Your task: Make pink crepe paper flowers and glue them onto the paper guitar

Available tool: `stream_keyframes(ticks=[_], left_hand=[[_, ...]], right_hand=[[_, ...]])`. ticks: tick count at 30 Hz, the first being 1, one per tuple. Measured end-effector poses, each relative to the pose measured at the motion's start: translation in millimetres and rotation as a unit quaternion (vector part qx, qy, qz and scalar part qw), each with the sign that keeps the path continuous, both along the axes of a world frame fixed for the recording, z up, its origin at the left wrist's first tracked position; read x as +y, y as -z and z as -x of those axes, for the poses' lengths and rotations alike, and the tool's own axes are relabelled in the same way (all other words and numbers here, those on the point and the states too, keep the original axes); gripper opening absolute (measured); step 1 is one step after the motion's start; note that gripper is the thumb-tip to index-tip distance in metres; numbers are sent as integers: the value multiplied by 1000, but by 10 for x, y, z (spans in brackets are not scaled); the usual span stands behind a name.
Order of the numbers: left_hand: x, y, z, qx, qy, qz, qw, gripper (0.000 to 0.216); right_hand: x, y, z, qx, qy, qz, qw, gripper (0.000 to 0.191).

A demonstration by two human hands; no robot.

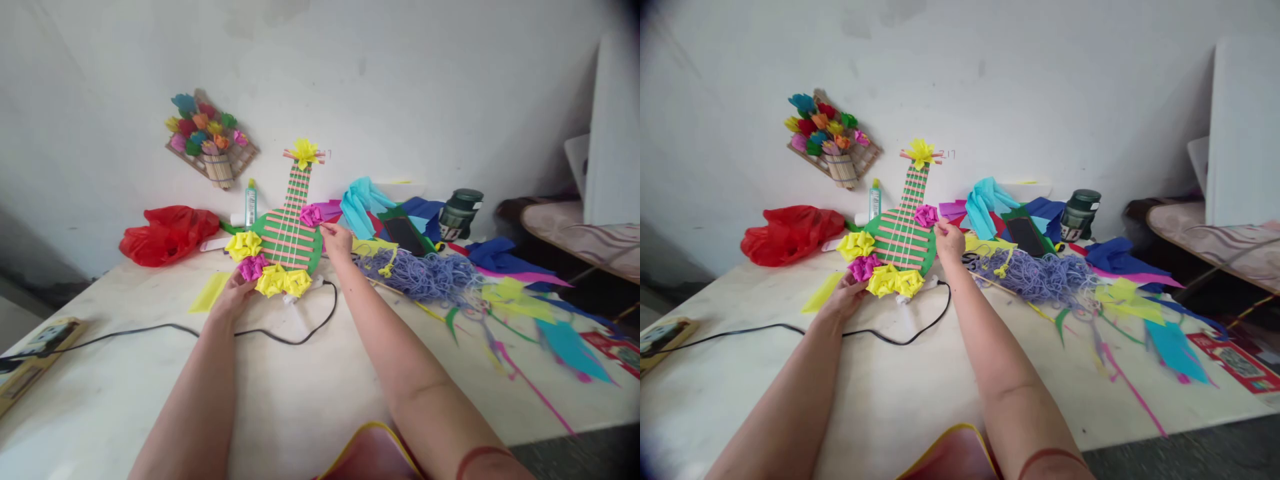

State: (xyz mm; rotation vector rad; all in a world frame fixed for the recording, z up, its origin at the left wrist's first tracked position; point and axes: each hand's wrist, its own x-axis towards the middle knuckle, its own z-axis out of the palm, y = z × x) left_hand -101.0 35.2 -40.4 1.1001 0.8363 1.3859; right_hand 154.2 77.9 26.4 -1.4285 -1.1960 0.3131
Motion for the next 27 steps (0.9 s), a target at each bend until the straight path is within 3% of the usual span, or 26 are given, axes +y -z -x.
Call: stream_keyframes(ticks=[5,14,21,27], left_hand=[[20,21,23,-3,-1,-10,1000,53],[30,15,30,5,-18,-4,1000,58],[14,-6,18,4,-17,-1,1000,60],[16,2,20,4,-27,-10,1000,56]], right_hand=[[-20,-95,54,-16,7,35,999,28],[-65,-233,100,-147,65,95,982,31],[-135,-303,137,-231,98,98,963,34],[-166,-307,158,-243,87,93,961,35]])
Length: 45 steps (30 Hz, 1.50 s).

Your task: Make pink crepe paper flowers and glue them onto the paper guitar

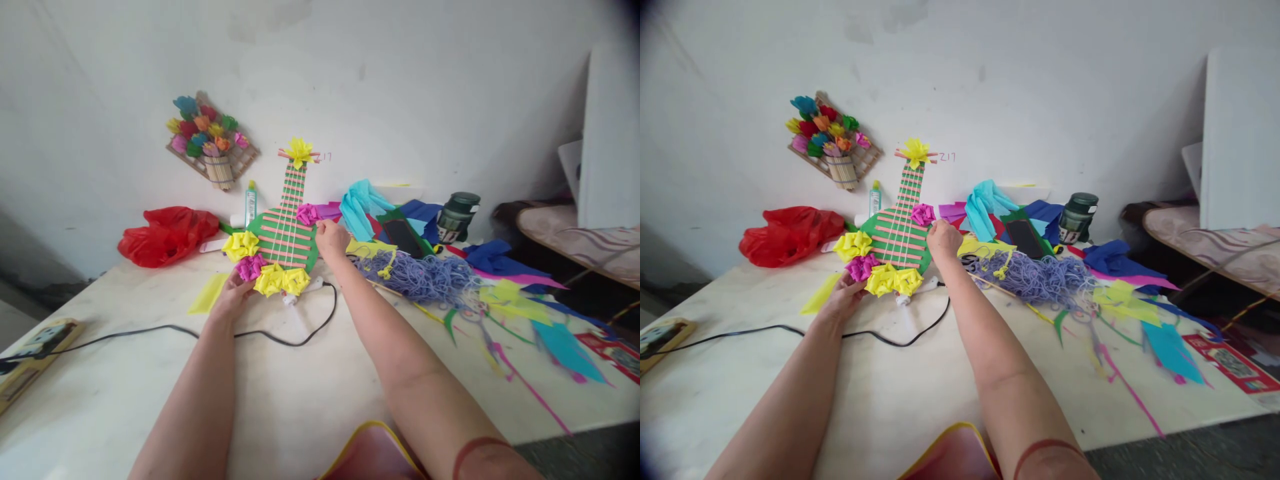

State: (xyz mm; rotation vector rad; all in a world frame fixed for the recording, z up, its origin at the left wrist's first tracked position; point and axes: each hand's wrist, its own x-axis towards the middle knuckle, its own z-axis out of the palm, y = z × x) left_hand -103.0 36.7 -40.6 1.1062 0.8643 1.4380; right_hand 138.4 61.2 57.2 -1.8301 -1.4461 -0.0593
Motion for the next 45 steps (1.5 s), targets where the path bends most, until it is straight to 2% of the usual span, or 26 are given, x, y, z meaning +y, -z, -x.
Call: stream_keyframes(ticks=[24,34,45], left_hand=[[-6,-4,4,-1,-8,-2,1000,60],[3,7,3,-12,-19,0,1000,61],[2,2,5,-17,-14,-1,1000,59]], right_hand=[[112,-3,61,-41,-6,-11,999,31],[98,39,37,-25,-46,-51,997,26],[123,30,28,-2,-40,-32,999,31]])
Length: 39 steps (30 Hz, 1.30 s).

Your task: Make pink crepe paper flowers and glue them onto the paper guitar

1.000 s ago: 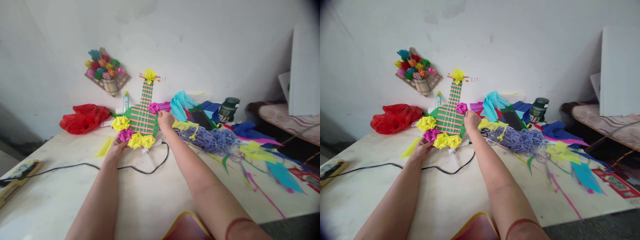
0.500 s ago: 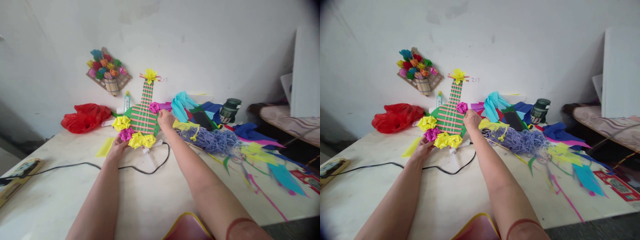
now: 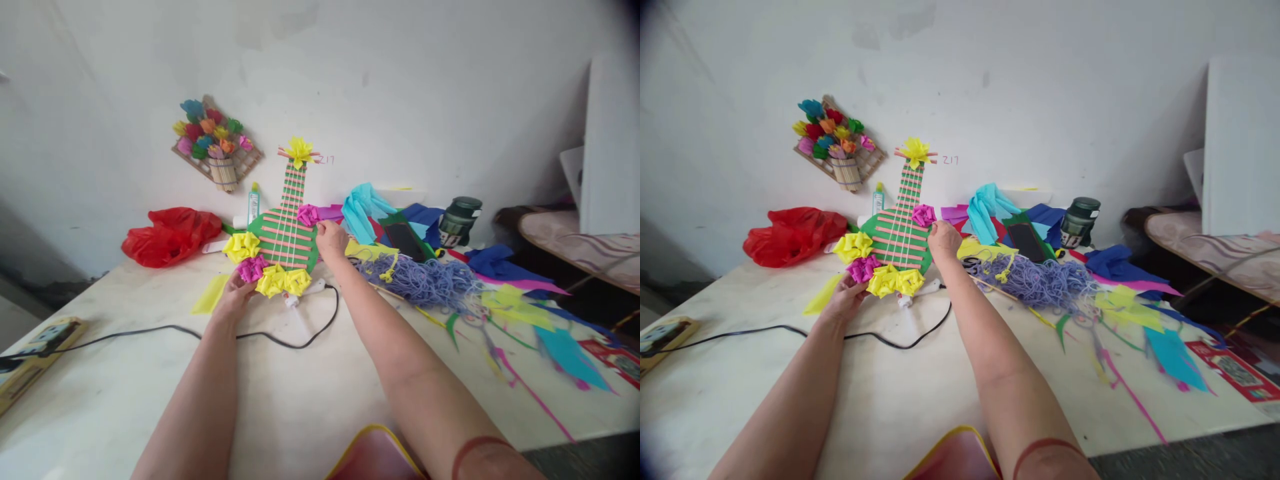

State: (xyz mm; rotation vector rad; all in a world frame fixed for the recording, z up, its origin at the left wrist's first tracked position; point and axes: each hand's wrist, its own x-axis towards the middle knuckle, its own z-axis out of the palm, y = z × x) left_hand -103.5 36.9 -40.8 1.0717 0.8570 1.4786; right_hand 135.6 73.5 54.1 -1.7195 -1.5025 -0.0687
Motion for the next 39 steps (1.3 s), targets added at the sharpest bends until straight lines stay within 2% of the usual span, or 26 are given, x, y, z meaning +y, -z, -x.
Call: stream_keyframes(ticks=[20,33,39], left_hand=[[10,9,5,12,-1,-2,1000,65],[2,-8,-3,-15,1,-8,1000,60],[7,1,2,-27,-3,-16,999,55]], right_hand=[[18,-51,6,-27,32,27,999,31],[48,7,-14,-43,16,-46,998,26],[68,28,-18,-28,0,-44,999,25]])
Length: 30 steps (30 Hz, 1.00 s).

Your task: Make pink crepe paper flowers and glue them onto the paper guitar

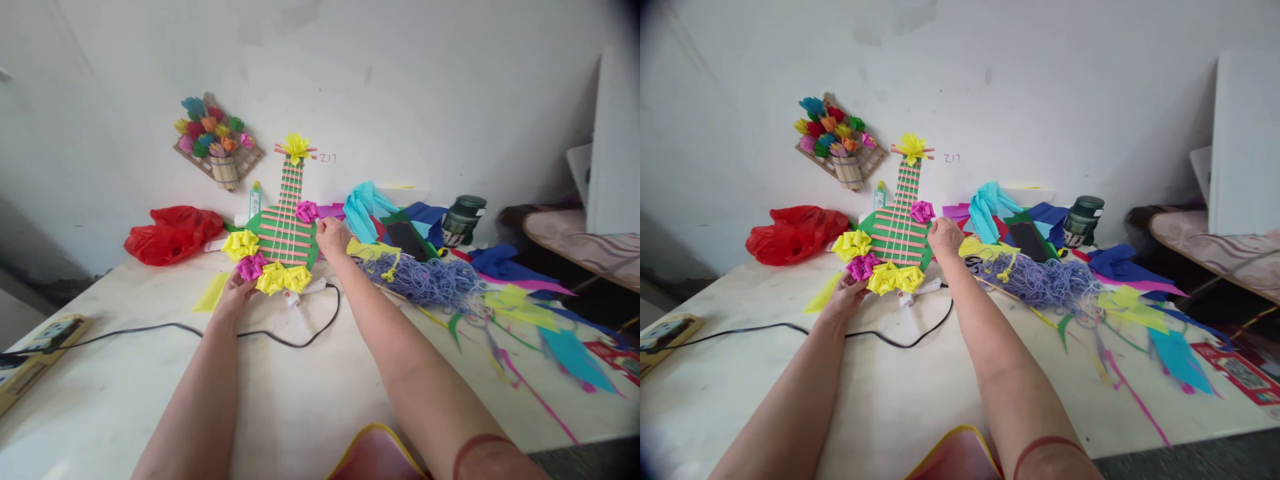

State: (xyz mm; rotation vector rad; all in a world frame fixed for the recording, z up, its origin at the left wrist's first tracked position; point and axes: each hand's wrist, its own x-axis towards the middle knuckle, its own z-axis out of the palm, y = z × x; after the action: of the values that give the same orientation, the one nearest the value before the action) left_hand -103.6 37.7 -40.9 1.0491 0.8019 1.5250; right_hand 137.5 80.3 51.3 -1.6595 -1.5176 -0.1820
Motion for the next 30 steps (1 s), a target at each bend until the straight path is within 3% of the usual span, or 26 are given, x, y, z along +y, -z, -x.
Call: stream_keyframes(ticks=[13,24,30], left_hand=[[-26,-22,-24,-2,-4,9,1000,57],[-61,-29,-42,13,-9,-7,1000,55],[-30,-20,-11,20,4,1,1000,54]], right_hand=[[18,-50,10,118,-10,41,992,27],[221,90,-27,298,-94,20,950,31],[154,45,-13,298,-50,26,953,30]])
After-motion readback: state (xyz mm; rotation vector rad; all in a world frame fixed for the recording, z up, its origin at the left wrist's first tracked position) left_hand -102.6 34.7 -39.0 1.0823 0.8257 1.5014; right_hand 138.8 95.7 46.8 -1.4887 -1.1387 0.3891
